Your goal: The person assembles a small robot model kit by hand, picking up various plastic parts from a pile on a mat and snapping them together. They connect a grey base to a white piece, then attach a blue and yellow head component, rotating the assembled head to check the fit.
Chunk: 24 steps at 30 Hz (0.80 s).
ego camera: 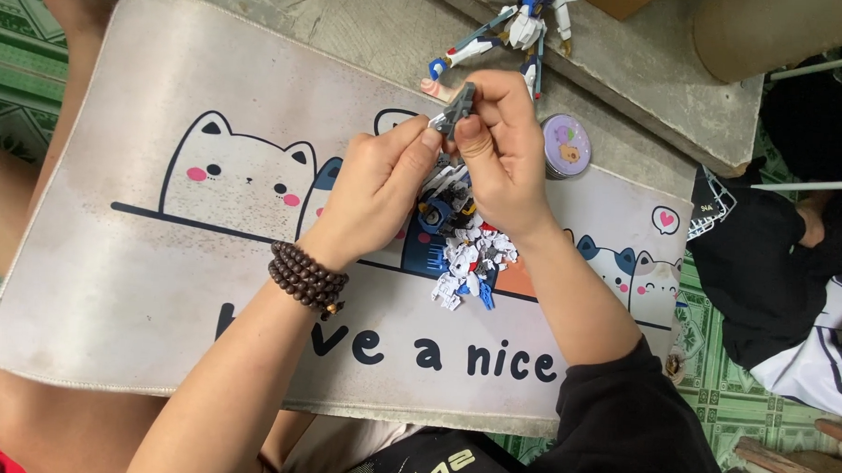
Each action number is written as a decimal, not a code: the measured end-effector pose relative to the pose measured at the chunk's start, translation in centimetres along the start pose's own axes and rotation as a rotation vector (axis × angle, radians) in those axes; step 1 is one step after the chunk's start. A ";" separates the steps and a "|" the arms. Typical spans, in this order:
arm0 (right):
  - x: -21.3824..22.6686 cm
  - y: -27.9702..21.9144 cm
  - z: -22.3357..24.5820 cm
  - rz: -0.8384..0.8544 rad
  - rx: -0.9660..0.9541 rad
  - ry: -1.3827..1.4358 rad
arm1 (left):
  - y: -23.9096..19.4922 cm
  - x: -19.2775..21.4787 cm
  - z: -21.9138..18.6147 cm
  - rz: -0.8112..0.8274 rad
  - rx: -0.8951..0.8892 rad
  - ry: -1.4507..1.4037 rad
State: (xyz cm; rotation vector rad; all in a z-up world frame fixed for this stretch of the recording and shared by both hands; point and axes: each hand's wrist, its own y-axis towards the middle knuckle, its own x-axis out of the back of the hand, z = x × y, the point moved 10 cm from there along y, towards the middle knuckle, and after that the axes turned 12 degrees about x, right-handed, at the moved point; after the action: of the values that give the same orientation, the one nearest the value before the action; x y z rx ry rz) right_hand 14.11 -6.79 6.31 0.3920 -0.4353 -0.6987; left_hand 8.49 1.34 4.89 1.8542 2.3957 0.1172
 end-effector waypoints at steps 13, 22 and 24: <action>0.9 2.1 4.1 0.133 0.050 -0.083 | -1.4 1.3 -3.8 -0.301 -0.324 0.597; 1.2 1.8 3.0 0.072 -0.104 -0.078 | -1.9 0.7 -4.2 -0.376 -0.462 0.832; 1.2 1.7 2.7 0.058 -0.111 -0.010 | -1.6 1.2 -3.6 -0.365 -0.386 0.694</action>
State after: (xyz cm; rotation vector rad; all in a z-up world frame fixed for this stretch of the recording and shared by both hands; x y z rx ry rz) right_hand 14.47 -6.91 9.73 0.2707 -0.4135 -0.6658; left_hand 6.15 2.15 8.19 1.3068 2.7899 1.2645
